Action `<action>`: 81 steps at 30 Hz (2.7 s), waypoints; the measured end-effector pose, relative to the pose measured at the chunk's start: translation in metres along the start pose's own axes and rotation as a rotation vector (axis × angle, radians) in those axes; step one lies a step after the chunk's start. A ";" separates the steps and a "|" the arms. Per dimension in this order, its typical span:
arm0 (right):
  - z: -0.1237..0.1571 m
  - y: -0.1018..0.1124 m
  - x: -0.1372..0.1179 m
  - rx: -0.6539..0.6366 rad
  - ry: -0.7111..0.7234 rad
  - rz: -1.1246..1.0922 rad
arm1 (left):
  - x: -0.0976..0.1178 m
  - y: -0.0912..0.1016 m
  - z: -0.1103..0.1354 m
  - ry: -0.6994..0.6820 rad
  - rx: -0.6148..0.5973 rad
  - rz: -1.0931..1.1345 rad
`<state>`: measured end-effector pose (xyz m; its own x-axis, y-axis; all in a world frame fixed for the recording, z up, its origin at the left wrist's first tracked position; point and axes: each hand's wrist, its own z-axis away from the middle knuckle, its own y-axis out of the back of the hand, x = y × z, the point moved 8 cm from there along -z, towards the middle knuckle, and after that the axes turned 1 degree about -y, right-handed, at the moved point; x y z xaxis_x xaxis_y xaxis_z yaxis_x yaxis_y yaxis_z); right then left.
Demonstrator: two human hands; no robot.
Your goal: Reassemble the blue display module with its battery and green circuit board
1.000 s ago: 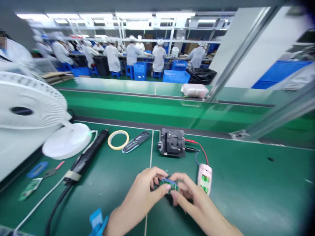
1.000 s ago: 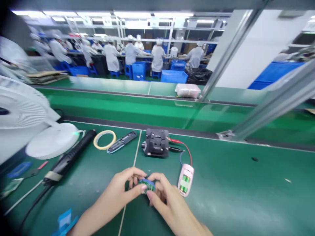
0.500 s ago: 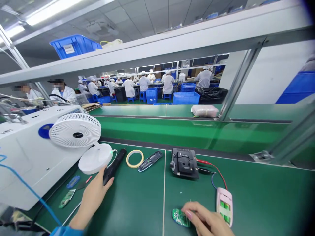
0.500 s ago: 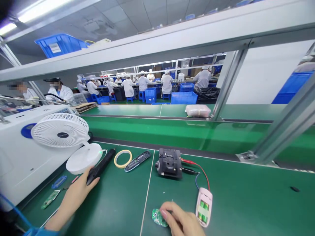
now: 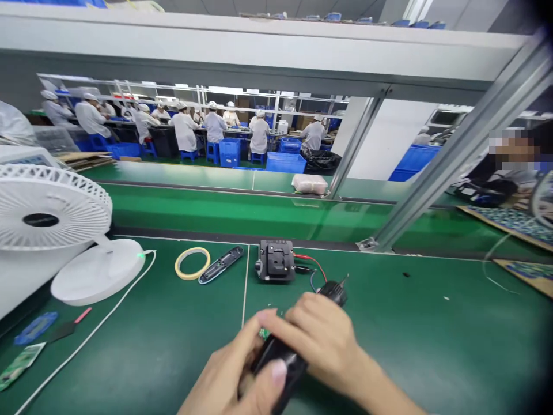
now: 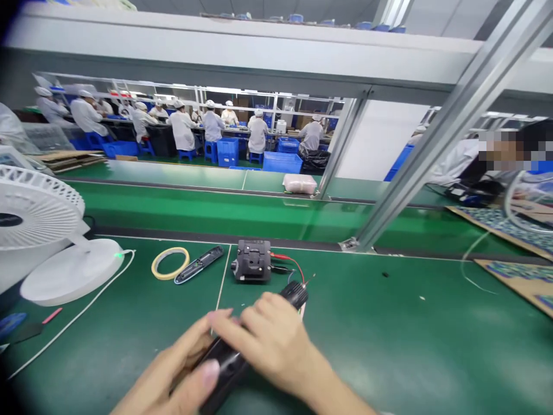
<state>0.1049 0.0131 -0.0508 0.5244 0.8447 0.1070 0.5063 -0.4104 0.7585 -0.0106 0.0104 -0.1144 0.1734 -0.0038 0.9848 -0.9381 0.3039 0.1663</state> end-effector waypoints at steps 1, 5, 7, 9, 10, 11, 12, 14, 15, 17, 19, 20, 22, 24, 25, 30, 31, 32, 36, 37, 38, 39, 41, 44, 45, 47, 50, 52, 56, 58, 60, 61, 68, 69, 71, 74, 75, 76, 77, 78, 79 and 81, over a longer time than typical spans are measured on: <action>0.005 0.010 0.016 0.054 -0.045 0.005 | 0.006 -0.004 -0.012 -0.023 -0.036 0.030; 0.037 0.073 0.100 0.577 -0.599 -0.048 | 0.007 0.007 -0.062 -0.186 -0.044 -0.118; 0.052 0.087 0.126 0.789 -0.841 -0.225 | -0.009 0.010 -0.081 -0.232 -0.020 -0.297; 0.051 0.080 0.141 0.832 -0.980 -0.531 | -0.030 0.008 -0.093 -0.247 -0.022 -0.381; 0.048 0.071 0.144 0.814 -1.025 -0.688 | -0.040 0.006 -0.096 -0.250 -0.019 -0.397; 0.044 0.061 0.144 0.785 -1.066 -0.823 | -0.048 0.006 -0.099 -0.250 -0.010 -0.407; 0.042 0.051 0.143 0.760 -1.096 -0.929 | -0.054 0.005 -0.100 -0.252 -0.006 -0.421; 0.040 0.035 0.138 0.738 -1.115 -1.046 | -0.062 0.003 -0.101 -0.251 -0.014 -0.437; 0.039 0.028 0.135 0.729 -1.115 -1.077 | -0.064 0.002 -0.102 -0.247 -0.027 -0.437; 0.038 0.014 0.128 0.694 -1.124 -1.130 | -0.066 0.001 -0.104 -0.231 -0.055 -0.424; 0.034 0.002 0.120 0.644 -1.133 -1.176 | -0.066 0.001 -0.106 -0.208 -0.076 -0.406; 0.032 -0.002 0.117 0.635 -1.127 -1.189 | -0.066 0.001 -0.107 -0.199 -0.083 -0.397; 0.029 -0.004 0.111 0.670 -1.108 -1.178 | -0.066 0.001 -0.108 -0.184 -0.101 -0.382; 0.028 -0.004 0.107 0.738 -1.094 -1.135 | -0.068 0.000 -0.109 -0.174 -0.120 -0.368; 0.028 -0.003 0.105 0.769 -1.089 -1.106 | -0.068 0.000 -0.109 -0.170 -0.129 -0.362; 0.031 -0.009 0.092 0.866 -1.065 -1.002 | -0.071 -0.001 -0.109 -0.153 -0.160 -0.350; 0.031 -0.012 0.089 0.865 -1.054 -0.993 | -0.071 -0.001 -0.109 -0.152 -0.161 -0.351; 0.031 -0.014 0.088 0.864 -1.040 -0.982 | -0.071 -0.001 -0.109 -0.154 -0.159 -0.354; 0.029 -0.013 0.085 0.867 -0.982 -0.944 | -0.069 -0.002 -0.109 -0.204 -0.139 -0.360; 0.029 -0.010 0.085 0.877 -0.980 -0.940 | -0.067 -0.004 -0.108 -0.234 -0.142 -0.362; 0.029 -0.006 0.085 0.892 -0.976 -0.938 | -0.066 -0.007 -0.107 -0.266 -0.149 -0.368; 0.029 -0.001 0.085 0.909 -0.974 -0.938 | -0.066 -0.009 -0.106 -0.294 -0.158 -0.378; 0.029 0.008 0.085 0.939 -0.973 -0.947 | -0.066 -0.015 -0.104 -0.334 -0.173 -0.404; 0.029 0.010 0.083 0.924 -0.978 -0.978 | -0.067 -0.020 -0.103 -0.344 -0.170 -0.441; 0.029 0.007 0.083 0.912 -0.977 -0.983 | -0.067 -0.020 -0.104 -0.342 -0.161 -0.446; 0.029 -0.001 0.083 0.889 -0.978 -0.991 | -0.068 -0.018 -0.105 -0.327 -0.140 -0.444; 0.033 -0.015 0.085 0.873 -1.009 -0.982 | -0.068 -0.016 -0.106 -0.306 -0.134 -0.423; 0.034 -0.018 0.087 0.871 -1.019 -0.960 | -0.069 -0.016 -0.106 -0.307 -0.145 -0.418; 0.031 -0.007 0.089 0.895 -0.961 -0.918 | -0.070 -0.018 -0.105 -0.344 -0.155 -0.446; 0.030 -0.003 0.088 0.905 -0.943 -0.914 | -0.071 -0.020 -0.105 -0.351 -0.162 -0.471; 0.029 -0.003 0.088 0.903 -0.936 -0.923 | -0.073 -0.021 -0.106 -0.343 -0.172 -0.490; 0.029 -0.004 0.088 0.899 -0.936 -0.930 | -0.073 -0.021 -0.106 -0.338 -0.173 -0.494; 0.033 -0.014 0.091 0.883 -0.959 -0.928 | -0.071 -0.020 -0.105 -0.355 -0.166 -0.494; 0.033 -0.012 0.091 0.892 -0.956 -0.922 | -0.071 -0.020 -0.105 -0.361 -0.165 -0.498; 0.032 -0.006 0.090 0.904 -0.941 -0.924 | -0.071 -0.020 -0.104 -0.374 -0.164 -0.508; 0.031 0.001 0.087 0.914 -0.915 -0.951 | -0.069 -0.021 -0.102 -0.416 -0.152 -0.525; 0.031 0.003 0.086 0.914 -0.905 -0.961 | -0.068 -0.022 -0.101 -0.437 -0.145 -0.532; 0.030 0.005 0.084 0.912 -0.897 -0.969 | -0.067 -0.023 -0.100 -0.460 -0.136 -0.539; 0.030 0.006 0.082 0.911 -0.890 -0.975 | -0.066 -0.023 -0.098 -0.481 -0.127 -0.544; 0.029 0.008 0.081 0.908 -0.882 -0.980 | -0.065 -0.024 -0.097 -0.500 -0.119 -0.546; 0.028 0.009 0.079 0.906 -0.878 -0.982 | -0.064 -0.025 -0.095 -0.516 -0.112 -0.546; 0.026 0.010 0.077 0.903 -0.865 -0.984 | -0.063 -0.025 -0.094 -0.544 -0.102 -0.541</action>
<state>0.1682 0.0647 -0.0515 -0.1837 0.5796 -0.7939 0.9247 -0.1721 -0.3396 0.0304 0.0922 -0.1853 0.4030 -0.6359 0.6581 -0.7280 0.2130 0.6516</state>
